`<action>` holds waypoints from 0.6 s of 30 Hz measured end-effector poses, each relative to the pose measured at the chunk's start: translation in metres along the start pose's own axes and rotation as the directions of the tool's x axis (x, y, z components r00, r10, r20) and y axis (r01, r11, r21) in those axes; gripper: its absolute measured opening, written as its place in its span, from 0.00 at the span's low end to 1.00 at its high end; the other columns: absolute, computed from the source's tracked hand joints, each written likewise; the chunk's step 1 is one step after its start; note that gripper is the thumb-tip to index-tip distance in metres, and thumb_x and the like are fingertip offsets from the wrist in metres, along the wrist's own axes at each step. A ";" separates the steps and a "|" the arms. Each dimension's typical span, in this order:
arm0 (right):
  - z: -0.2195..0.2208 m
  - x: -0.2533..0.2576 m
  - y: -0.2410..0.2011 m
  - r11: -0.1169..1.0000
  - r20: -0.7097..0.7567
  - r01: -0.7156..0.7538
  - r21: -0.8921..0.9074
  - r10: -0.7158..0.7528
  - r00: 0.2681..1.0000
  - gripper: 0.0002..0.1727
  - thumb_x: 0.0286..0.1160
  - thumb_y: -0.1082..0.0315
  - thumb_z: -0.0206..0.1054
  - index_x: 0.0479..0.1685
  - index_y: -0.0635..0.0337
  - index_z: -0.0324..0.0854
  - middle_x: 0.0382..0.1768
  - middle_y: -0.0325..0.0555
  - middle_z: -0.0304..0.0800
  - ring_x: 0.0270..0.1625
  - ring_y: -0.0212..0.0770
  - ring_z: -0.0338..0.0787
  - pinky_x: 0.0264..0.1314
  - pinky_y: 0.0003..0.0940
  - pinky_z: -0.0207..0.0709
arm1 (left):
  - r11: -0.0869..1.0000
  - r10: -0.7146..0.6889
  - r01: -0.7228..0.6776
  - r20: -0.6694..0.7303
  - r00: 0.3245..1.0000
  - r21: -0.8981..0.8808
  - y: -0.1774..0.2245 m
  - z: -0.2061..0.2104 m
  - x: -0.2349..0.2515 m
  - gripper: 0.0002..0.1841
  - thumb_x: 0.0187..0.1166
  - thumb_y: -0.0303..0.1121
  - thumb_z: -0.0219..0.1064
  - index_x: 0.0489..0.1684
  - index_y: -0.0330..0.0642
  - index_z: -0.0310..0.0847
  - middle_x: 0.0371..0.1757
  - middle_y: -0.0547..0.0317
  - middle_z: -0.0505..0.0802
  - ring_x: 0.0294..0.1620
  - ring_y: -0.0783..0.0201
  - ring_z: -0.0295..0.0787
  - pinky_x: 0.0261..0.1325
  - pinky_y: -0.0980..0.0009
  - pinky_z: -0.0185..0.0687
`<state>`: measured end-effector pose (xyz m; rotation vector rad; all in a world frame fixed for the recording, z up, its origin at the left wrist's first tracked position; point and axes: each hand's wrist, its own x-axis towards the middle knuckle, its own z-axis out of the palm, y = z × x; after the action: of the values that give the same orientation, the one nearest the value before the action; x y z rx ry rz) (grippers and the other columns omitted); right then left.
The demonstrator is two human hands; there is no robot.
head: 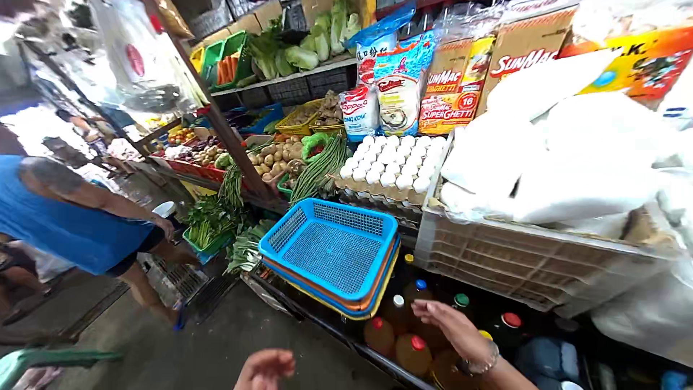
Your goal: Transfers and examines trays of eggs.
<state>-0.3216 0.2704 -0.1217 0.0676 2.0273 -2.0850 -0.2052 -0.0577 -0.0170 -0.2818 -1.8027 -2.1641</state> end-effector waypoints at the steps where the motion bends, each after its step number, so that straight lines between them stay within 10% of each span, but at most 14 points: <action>1: 0.009 0.021 -0.021 0.999 -0.048 0.051 0.016 -0.050 0.998 0.25 0.89 0.67 0.44 0.69 0.79 0.74 0.64 0.62 0.86 0.61 0.39 0.88 0.68 0.33 0.79 | 0.994 -0.080 0.084 -0.046 0.996 0.073 -0.012 -0.008 0.031 0.17 0.85 0.56 0.59 0.56 0.65 0.90 0.50 0.74 0.98 0.52 0.75 0.94 0.57 0.76 0.88; 4: 0.034 0.083 -0.066 0.976 -0.240 0.206 0.071 -0.184 0.953 0.24 0.87 0.68 0.44 0.67 0.79 0.74 0.59 0.53 0.88 0.57 0.32 0.89 0.64 0.28 0.81 | 0.912 -0.211 0.244 -0.133 0.968 0.330 -0.039 -0.018 0.129 0.14 0.81 0.30 0.58 0.58 0.33 0.78 0.49 0.62 0.94 0.50 0.73 0.92 0.57 0.73 0.88; 6: 0.050 0.113 -0.084 0.959 -0.377 0.256 0.124 -0.193 0.906 0.22 0.88 0.69 0.42 0.65 0.79 0.73 0.53 0.47 0.88 0.51 0.28 0.89 0.60 0.26 0.82 | 0.813 -0.247 0.216 -0.017 0.969 0.541 -0.061 -0.025 0.199 0.27 0.74 0.29 0.68 0.69 0.19 0.71 0.62 0.37 0.88 0.63 0.58 0.87 0.66 0.63 0.81; 11: 0.102 0.166 -0.104 0.912 -0.622 0.295 0.285 -0.058 0.781 0.21 0.91 0.69 0.39 0.63 0.73 0.73 0.47 0.41 0.89 0.46 0.29 0.91 0.57 0.27 0.84 | 0.478 -0.345 -0.135 0.327 0.880 0.868 -0.152 -0.017 0.388 0.45 0.69 0.42 0.80 0.87 0.34 0.64 0.85 0.25 0.68 0.86 0.28 0.62 0.85 0.37 0.59; 18: 0.160 0.184 -0.114 0.890 -0.813 0.299 0.345 0.124 0.570 0.22 0.94 0.67 0.36 0.62 0.70 0.75 0.44 0.40 0.90 0.45 0.31 0.92 0.55 0.27 0.85 | 0.400 -0.199 -0.472 0.577 0.792 0.785 -0.267 0.003 0.491 0.42 0.63 0.42 0.83 0.86 0.57 0.72 0.91 0.23 0.55 0.87 0.19 0.52 0.81 0.27 0.52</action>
<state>-0.5031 0.0893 -0.0387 1.2900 1.8404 -2.9025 -0.7583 -0.0661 -0.0935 -0.8631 -2.8618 -0.6195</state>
